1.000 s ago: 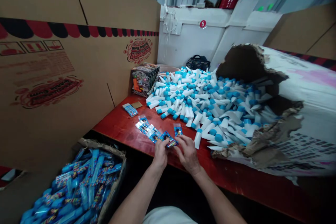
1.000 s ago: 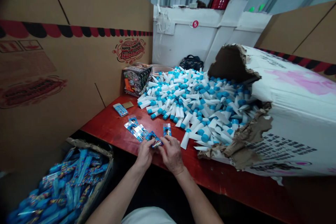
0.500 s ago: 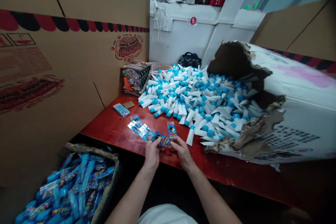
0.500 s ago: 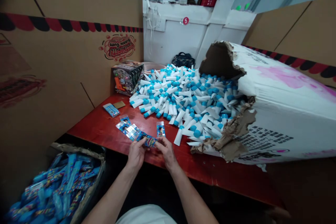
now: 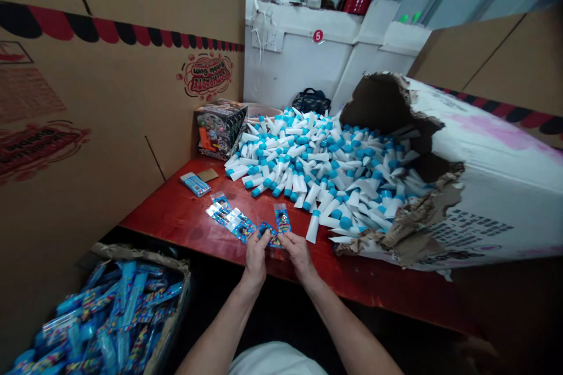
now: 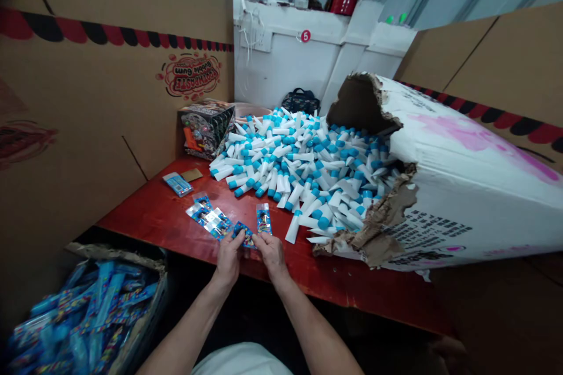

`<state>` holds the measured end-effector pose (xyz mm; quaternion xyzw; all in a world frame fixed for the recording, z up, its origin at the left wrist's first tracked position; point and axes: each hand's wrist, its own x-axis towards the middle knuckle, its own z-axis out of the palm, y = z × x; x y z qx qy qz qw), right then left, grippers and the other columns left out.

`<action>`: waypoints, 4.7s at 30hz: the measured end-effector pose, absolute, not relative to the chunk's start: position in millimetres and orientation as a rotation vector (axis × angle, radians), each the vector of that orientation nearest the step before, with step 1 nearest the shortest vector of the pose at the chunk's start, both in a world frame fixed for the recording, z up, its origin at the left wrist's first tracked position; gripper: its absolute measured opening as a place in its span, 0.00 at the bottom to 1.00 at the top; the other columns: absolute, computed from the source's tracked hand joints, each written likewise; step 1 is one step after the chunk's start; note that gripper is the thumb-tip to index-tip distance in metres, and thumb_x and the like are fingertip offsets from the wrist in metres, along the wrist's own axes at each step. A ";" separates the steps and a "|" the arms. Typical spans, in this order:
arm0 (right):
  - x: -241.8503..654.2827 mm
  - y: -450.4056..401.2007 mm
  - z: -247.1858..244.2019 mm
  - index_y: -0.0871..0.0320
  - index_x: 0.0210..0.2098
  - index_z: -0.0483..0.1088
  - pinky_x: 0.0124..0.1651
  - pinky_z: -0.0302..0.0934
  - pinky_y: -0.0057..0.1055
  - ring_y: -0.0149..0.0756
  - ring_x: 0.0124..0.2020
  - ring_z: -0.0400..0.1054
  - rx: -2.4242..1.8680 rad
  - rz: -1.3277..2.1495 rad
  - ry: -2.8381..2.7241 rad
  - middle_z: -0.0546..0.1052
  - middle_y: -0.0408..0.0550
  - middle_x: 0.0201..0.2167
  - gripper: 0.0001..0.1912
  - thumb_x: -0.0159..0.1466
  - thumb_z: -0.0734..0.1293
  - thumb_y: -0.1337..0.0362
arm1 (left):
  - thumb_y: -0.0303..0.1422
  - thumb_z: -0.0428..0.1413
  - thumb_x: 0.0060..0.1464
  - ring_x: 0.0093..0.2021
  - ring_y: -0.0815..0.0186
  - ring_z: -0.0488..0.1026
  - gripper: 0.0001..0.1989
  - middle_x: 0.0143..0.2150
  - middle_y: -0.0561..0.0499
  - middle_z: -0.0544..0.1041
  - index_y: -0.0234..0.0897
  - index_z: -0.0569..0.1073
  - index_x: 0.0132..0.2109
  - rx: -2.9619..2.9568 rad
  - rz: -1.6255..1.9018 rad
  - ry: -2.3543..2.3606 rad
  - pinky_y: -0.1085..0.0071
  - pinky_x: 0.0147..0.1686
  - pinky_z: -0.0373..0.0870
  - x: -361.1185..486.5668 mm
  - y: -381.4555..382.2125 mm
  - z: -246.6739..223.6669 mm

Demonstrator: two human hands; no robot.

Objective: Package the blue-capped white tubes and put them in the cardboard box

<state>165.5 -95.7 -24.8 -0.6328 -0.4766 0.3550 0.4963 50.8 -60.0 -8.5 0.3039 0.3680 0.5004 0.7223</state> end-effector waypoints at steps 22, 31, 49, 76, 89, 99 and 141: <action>150.3 -89.1 15.5 0.56 0.29 0.70 0.35 0.60 0.28 0.34 0.31 0.65 -1.550 0.551 -1.458 0.69 0.43 0.28 0.11 0.61 0.62 0.56 | 0.40 0.62 0.44 0.22 0.71 0.67 0.13 0.22 0.54 0.71 0.33 0.72 0.27 0.732 1.097 0.773 0.74 0.24 0.63 37.0 -57.1 -1.8; 150.7 -82.2 4.7 0.55 0.17 0.56 0.25 0.48 0.25 0.28 0.22 0.52 -1.593 0.781 -1.236 0.56 0.36 0.17 0.21 0.56 0.64 0.50 | 0.40 0.61 0.45 0.18 0.70 0.65 0.14 0.19 0.53 0.70 0.33 0.71 0.30 0.795 0.961 0.717 0.73 0.19 0.62 30.5 -62.0 -10.7; 204.1 -95.7 -10.9 0.61 0.44 0.70 0.53 0.57 0.48 0.49 0.50 0.62 -1.861 -0.118 -1.437 0.70 0.60 0.47 0.15 0.62 0.61 0.60 | 0.39 0.60 0.43 0.10 0.74 0.56 0.17 0.11 0.61 0.60 0.39 0.59 0.22 0.350 1.099 0.707 0.73 0.15 0.56 33.1 -52.6 -10.8; 198.8 -94.8 -20.1 0.63 0.47 0.69 0.48 0.59 0.49 0.55 0.54 0.59 -2.130 -0.372 -1.542 0.66 0.65 0.55 0.15 0.62 0.61 0.66 | 0.38 0.62 0.41 0.15 0.70 0.63 0.14 0.15 0.58 0.67 0.37 0.65 0.26 0.372 1.174 0.754 0.74 0.15 0.59 31.8 -52.4 -9.2; 203.3 -91.4 -41.7 0.63 0.50 0.68 0.55 0.58 0.49 0.49 0.55 0.58 -1.891 -0.378 -1.519 0.65 0.62 0.54 0.18 0.63 0.59 0.65 | 0.39 0.63 0.40 0.17 0.71 0.66 0.14 0.18 0.56 0.70 0.36 0.68 0.28 0.466 1.234 0.847 0.75 0.17 0.61 23.1 -51.4 -9.6; 201.8 -88.0 -42.0 0.63 0.55 0.65 0.57 0.58 0.47 0.46 0.61 0.54 -1.862 -0.282 -1.710 0.60 0.60 0.60 0.28 0.56 0.54 0.80 | 0.38 0.63 0.40 0.18 0.71 0.67 0.14 0.19 0.56 0.71 0.35 0.70 0.31 0.438 1.234 0.818 0.75 0.18 0.62 24.8 -50.8 -5.0; 158.8 -150.6 22.2 0.55 0.62 0.56 0.52 0.65 0.45 0.43 0.51 0.63 -1.446 -0.036 -1.844 0.69 0.55 0.50 0.29 0.63 0.55 0.77 | 0.38 0.61 0.46 0.25 0.69 0.71 0.11 0.27 0.55 0.75 0.36 0.73 0.35 0.724 1.238 0.823 0.72 0.28 0.68 36.8 -63.8 -1.0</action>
